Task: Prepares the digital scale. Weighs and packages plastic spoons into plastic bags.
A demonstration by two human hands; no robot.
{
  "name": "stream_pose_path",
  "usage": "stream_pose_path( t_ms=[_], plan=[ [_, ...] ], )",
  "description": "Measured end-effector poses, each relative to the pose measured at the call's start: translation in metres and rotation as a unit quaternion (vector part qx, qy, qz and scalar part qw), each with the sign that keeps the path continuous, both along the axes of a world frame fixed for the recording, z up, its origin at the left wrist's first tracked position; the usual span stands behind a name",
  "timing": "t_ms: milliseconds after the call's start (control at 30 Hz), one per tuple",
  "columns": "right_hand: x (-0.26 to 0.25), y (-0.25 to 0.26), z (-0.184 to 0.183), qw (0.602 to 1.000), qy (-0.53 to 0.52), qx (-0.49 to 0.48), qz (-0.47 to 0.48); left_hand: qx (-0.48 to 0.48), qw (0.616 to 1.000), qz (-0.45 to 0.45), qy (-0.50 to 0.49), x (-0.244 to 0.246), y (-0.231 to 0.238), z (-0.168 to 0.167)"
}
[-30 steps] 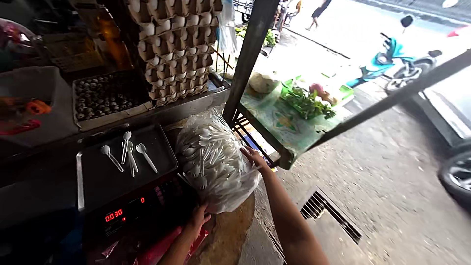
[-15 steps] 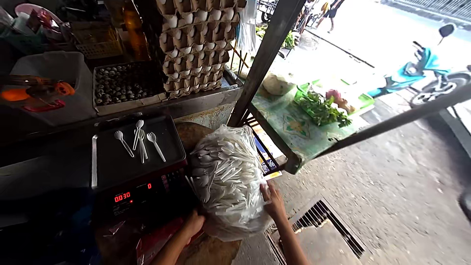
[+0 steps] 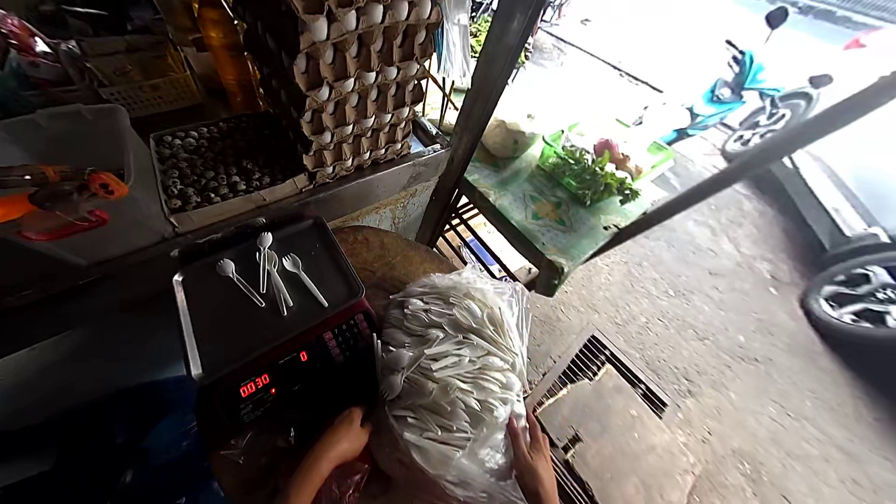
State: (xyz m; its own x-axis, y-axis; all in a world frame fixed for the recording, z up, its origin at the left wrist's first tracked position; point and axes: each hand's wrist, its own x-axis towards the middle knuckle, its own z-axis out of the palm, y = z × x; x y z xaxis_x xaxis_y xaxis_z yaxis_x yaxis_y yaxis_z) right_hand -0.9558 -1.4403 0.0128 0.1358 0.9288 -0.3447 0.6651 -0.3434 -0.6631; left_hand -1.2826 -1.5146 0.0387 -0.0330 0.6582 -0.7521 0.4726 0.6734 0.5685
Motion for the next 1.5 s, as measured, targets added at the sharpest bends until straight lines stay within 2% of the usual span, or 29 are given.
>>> stream_pose_path(
  t_ms=[133, 200, 267, 367, 433, 500, 600, 700, 800, 867, 900, 967, 1000, 1067, 1133, 1267, 1400, 1500],
  plan=[
    [0.001, -0.004, -0.001, 0.999, 0.014, 0.034, -0.001, 0.192, 0.973, 0.112, 0.066, -0.001, 0.037, -0.012],
    [-0.005, -0.005, 0.013, 0.994, -0.008, 0.112, 0.004, 0.201, 0.967, 0.136, 0.075, 0.000, 0.054, -0.013],
    [-0.018, -0.001, 0.030, 0.972, -0.032, 0.231, 0.031, 0.209, 0.962, 0.152, 0.089, 0.001, 0.059, -0.014],
    [-0.062, 0.003, 0.060, 0.925, -0.017, 0.336, 0.175, 0.259, 0.944, 0.173, 0.109, 0.001, 0.052, -0.014],
    [-0.103, 0.004, 0.067, 0.869, -0.034, 0.378, 0.318, 0.297, 0.930, 0.184, 0.119, 0.003, 0.046, -0.012],
    [-0.140, 0.006, 0.065, 0.821, -0.081, 0.378, 0.420, 0.354, 0.906, 0.189, 0.138, 0.004, 0.039, -0.012],
    [-0.172, 0.015, 0.062, 0.809, -0.119, 0.302, 0.491, 0.411, 0.881, 0.189, 0.136, 0.005, 0.028, -0.012],
    [-0.175, 0.023, 0.055, 0.787, -0.097, 0.330, 0.512, 0.447, 0.863, 0.194, 0.131, 0.002, 0.020, -0.015],
    [-0.170, 0.022, 0.062, 0.794, 0.051, 0.380, 0.471, 0.487, 0.842, 0.197, 0.121, 0.003, 0.014, -0.015],
    [-0.163, 0.025, 0.088, 0.821, 0.143, 0.395, 0.385, 0.511, 0.830, 0.186, 0.124, 0.006, 0.010, -0.017],
    [-0.157, 0.030, 0.104, 0.844, 0.151, 0.394, 0.331, 0.522, 0.825, 0.177, 0.126, 0.008, 0.008, -0.017],
    [-0.137, 0.051, 0.128, 0.897, 0.075, 0.361, 0.245, 0.551, 0.807, 0.157, 0.141, 0.012, 0.003, -0.014],
    [-0.123, 0.066, 0.132, 0.923, 0.024, 0.307, 0.232, 0.564, 0.798, 0.150, 0.150, 0.012, 0.002, -0.009],
    [-0.096, 0.093, 0.118, 0.949, -0.060, 0.200, 0.238, 0.586, 0.780, 0.143, 0.168, 0.012, 0.000, 0.004],
    [-0.081, 0.110, 0.101, 0.950, -0.124, 0.125, 0.258, 0.609, 0.760, 0.143, 0.176, 0.010, 0.001, 0.015],
    [-0.083, 0.114, 0.086, 0.941, -0.203, 0.053, 0.264, 0.624, 0.747, 0.158, 0.167, 0.004, -0.006, 0.022],
    [-0.094, 0.117, 0.088, 0.929, -0.231, 0.038, 0.287, 0.620, 0.749, 0.190, 0.133, -0.003, -0.022, 0.023],
    [-0.097, 0.119, 0.082, 0.923, -0.219, 0.065, 0.309, 0.610, 0.755, 0.226, 0.082, -0.005, -0.033, 0.027]
  ],
)
